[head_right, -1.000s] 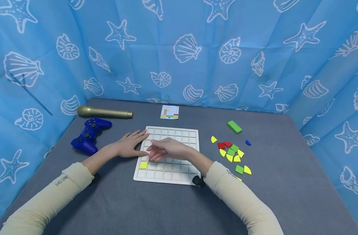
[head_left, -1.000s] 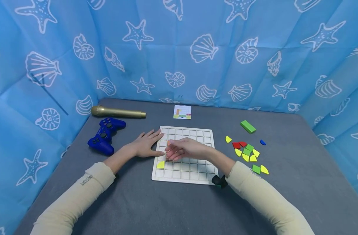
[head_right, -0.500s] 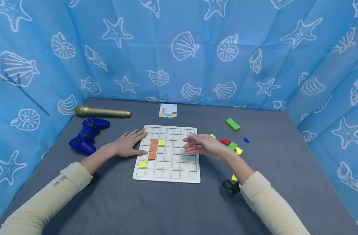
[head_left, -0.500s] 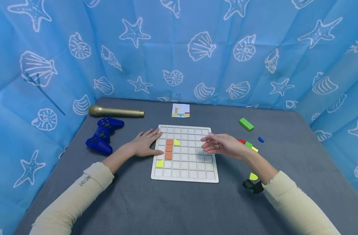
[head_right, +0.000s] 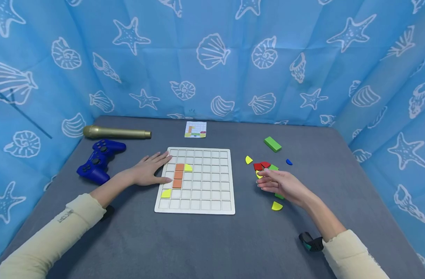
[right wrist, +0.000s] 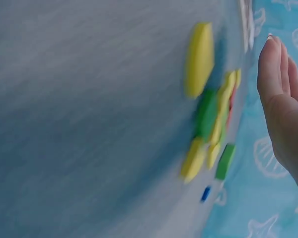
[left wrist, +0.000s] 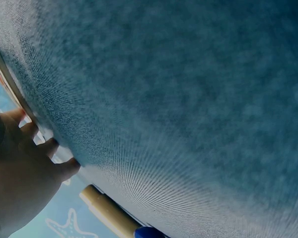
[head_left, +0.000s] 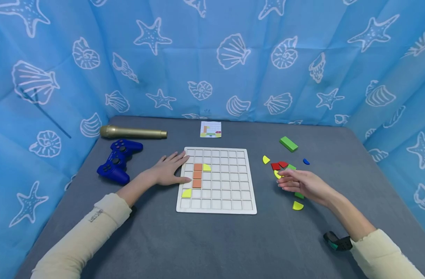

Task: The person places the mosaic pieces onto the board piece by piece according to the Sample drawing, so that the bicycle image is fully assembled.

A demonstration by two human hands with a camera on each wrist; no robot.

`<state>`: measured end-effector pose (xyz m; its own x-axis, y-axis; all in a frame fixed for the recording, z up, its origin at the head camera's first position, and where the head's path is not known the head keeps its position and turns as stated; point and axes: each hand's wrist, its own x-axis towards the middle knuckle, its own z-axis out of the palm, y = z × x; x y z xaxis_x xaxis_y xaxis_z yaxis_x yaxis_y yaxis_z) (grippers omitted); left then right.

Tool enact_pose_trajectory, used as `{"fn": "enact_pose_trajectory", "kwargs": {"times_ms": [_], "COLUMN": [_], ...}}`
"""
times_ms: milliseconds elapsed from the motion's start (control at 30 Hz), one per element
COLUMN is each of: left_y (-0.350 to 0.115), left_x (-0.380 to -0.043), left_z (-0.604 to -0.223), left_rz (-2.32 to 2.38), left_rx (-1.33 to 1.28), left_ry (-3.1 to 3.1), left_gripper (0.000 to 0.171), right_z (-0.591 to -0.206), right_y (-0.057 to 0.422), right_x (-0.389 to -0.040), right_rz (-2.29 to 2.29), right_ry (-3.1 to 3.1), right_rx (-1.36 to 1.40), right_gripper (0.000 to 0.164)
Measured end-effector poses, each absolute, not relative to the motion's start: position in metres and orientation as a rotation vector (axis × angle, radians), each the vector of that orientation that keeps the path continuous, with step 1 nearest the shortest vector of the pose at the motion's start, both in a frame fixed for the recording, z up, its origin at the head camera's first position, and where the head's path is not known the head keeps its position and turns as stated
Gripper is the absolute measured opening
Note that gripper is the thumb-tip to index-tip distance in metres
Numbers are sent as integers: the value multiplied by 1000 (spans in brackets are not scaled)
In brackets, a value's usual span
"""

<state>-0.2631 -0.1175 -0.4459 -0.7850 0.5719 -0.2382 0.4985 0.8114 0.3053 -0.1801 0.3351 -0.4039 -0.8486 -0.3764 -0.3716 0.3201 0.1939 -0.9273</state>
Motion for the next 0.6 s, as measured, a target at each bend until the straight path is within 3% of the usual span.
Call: {"fn": "enact_pose_trajectory", "kwargs": {"times_ms": [333,600], "left_y": [-117,-117], "left_x": [-264,-263], "left_z": [-447,-446], "left_rz": [323,312], "left_rx": [817,799], "left_ry": [2671,2676], "left_gripper": [92,93], "right_z": [-416,-418], "right_y": [364,363], "right_x": [-155,-143], "right_rz": [-1554,-1469], "right_ry": [2140,2290], "right_rx": [-48,-242], "right_gripper": [62,47]}}
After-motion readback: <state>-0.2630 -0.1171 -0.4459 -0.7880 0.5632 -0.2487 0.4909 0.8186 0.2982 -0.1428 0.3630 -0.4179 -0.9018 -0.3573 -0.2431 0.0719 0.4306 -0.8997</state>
